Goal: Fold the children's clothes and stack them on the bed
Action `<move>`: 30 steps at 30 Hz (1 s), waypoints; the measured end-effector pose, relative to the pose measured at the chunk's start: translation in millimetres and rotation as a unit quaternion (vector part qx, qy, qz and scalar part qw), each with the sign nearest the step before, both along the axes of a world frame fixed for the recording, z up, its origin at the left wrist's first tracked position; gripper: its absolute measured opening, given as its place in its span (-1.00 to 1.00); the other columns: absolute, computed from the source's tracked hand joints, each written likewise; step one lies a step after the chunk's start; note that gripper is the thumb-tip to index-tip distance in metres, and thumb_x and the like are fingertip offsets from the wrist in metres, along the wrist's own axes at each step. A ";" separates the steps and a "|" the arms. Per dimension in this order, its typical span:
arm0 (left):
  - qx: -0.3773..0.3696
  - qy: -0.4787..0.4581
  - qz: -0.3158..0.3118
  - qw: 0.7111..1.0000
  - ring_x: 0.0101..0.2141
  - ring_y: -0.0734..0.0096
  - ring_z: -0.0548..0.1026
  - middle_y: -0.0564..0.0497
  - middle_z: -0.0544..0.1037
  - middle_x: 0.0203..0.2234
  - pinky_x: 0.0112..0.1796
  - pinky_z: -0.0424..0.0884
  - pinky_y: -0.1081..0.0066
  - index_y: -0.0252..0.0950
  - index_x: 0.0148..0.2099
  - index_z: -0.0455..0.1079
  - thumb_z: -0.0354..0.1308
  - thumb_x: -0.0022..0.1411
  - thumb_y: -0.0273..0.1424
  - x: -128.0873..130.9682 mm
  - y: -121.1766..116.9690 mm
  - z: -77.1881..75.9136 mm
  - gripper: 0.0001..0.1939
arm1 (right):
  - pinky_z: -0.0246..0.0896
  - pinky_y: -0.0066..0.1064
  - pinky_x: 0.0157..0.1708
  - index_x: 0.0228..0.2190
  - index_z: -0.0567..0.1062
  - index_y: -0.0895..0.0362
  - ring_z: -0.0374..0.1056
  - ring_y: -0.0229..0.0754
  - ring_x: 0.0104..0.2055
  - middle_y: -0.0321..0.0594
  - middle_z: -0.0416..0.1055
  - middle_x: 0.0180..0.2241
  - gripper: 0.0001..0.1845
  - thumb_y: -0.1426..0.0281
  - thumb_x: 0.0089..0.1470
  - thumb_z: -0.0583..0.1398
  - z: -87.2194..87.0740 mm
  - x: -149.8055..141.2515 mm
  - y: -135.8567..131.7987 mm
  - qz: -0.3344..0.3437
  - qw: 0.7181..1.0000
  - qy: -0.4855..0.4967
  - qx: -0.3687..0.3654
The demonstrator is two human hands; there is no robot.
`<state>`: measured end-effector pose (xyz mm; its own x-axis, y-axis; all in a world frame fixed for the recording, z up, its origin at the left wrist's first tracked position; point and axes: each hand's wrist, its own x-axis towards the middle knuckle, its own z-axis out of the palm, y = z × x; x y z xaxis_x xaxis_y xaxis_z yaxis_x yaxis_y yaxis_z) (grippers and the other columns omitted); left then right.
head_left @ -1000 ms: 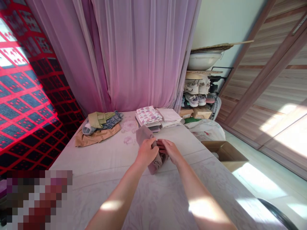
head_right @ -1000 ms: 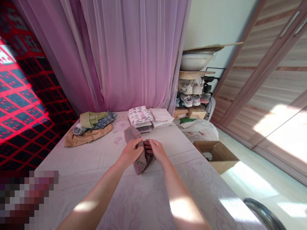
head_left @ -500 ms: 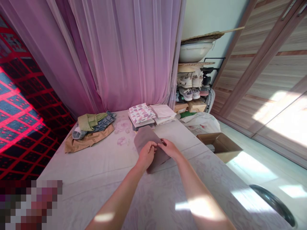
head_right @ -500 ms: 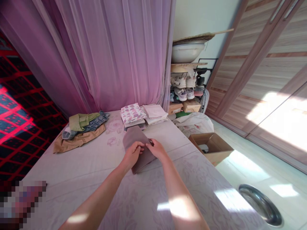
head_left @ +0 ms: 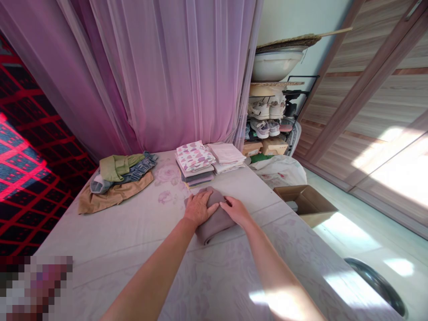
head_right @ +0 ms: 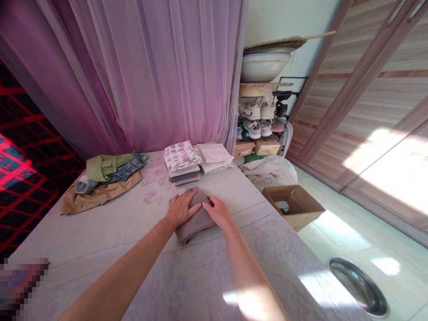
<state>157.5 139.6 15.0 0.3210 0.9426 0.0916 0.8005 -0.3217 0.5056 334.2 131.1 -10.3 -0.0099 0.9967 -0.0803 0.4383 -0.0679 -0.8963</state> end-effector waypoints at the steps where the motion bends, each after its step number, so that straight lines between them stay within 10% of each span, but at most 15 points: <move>1: 0.005 -0.002 0.004 1.000 0.20 0.06 0.23 -0.16 0.35 0.17 0.23 -0.16 -0.01 -0.16 0.24 0.24 0.07 0.23 -0.06 -0.1 -1.2 -1.5 -0.42 | 0.26 -0.31 -0.11 -0.14 0.54 0.09 0.41 -0.09 -0.14 -0.16 0.54 -0.20 -0.61 0.17 0.02 0.21 1.4 0.1 -0.3 -0.006 1.000 -0.026 -0.002; 9: 0.034 0.016 0.027 0.999 0.25 0.03 0.13 -0.21 0.25 0.24 0.23 -0.15 -0.05 -0.21 0.27 0.19 0.07 0.25 -0.10 -3.8 -11.4 1.7 -0.40 | 0.26 -0.30 -0.25 -0.46 0.58 0.14 0.44 -0.02 -0.28 -0.08 0.53 -0.43 -0.54 -0.01 -0.02 0.20 27.2 0.2 -3.5 0.007 0.986 -0.118 -0.119; 14: 0.030 -0.166 0.097 0.981 0.30 0.15 0.03 -0.17 0.13 0.30 0.26 -0.11 0.08 -0.24 0.23 0.21 0.06 0.27 -0.23 -23.8 -22.7 -6.9 -0.49 | 0.26 -0.34 -0.29 -0.42 0.56 0.12 0.43 -0.06 -0.27 -0.15 0.54 -0.40 -0.59 0.01 -0.08 0.25 27.1 -4.1 -11.5 -0.013 0.989 -0.057 -0.135; 20: -0.213 -0.529 0.336 0.750 0.03 0.36 0.43 -0.17 0.35 0.13 -0.02 0.39 0.38 -0.21 0.19 0.17 0.13 0.25 -0.32 -48.3 -52.0 -10.7 -0.52 | 0.23 -0.38 -0.33 -0.33 0.51 0.09 0.41 -0.10 -0.25 -0.20 0.53 -0.32 -0.66 0.11 -0.08 0.24 23.8 -10.5 -26.1 -0.044 0.995 0.005 -0.094; 24: -0.361 -0.581 0.276 0.675 -0.41 0.47 0.52 -0.07 0.54 -0.33 -0.29 0.47 0.46 -0.33 -0.13 0.38 0.30 0.12 -0.27 -47.0 -63.3 -4.5 -0.67 | 0.20 -0.44 -0.44 -0.40 0.47 0.11 0.40 -0.17 -0.35 -0.23 0.52 -0.38 -0.77 0.22 -0.08 0.22 25.5 -7.1 -27.5 -0.070 0.987 0.081 -0.122; 30: -0.411 -0.664 0.191 0.594 -0.17 0.25 0.56 -0.13 0.58 -0.14 -0.14 0.49 0.30 -0.28 0.02 0.36 0.28 0.11 -0.20 -11.4 -70.1 14.8 -0.54 | 0.26 -0.46 -0.48 -0.39 0.48 0.13 0.42 -0.20 -0.43 -0.24 0.53 -0.44 -0.81 0.28 -0.06 0.22 28.5 -4.0 -30.7 -0.061 0.965 0.192 -0.165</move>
<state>146.1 69.4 29.8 0.2291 0.8246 -0.5173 -0.5461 0.5488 0.6329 330.3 100.4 18.2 0.0142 0.9127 -0.4085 0.0476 -0.4087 -0.9114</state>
